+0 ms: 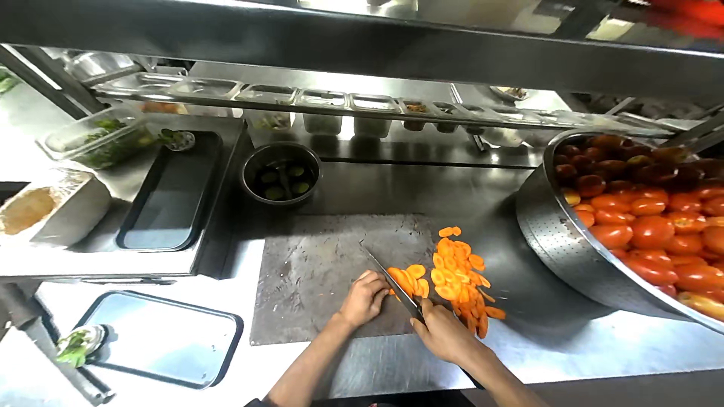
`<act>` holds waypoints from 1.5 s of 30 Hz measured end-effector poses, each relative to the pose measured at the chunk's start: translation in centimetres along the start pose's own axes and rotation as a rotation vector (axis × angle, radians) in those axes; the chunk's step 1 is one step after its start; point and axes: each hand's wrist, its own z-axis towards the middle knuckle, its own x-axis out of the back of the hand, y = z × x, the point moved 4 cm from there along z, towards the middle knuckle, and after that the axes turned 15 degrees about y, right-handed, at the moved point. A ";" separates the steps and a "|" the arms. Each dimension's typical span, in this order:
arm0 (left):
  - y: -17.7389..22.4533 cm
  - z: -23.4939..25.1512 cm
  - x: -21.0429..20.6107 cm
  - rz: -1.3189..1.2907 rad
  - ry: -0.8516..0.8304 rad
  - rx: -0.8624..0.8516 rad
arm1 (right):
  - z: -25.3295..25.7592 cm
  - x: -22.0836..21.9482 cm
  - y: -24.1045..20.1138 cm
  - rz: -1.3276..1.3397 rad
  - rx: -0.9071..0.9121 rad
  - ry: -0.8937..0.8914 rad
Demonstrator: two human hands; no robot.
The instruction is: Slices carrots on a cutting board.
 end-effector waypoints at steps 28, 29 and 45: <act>-0.6 -0.2 0.0 -0.044 0.011 0.049 | -0.2 -0.7 -0.1 0.058 -0.044 -0.009; -0.6 -0.2 0.0 -0.041 0.015 0.053 | -0.2 -0.7 -0.3 0.055 -0.051 -0.013; -0.9 0.0 0.2 -0.030 0.082 0.119 | 4.1 -2.9 -2.8 0.028 -0.041 0.082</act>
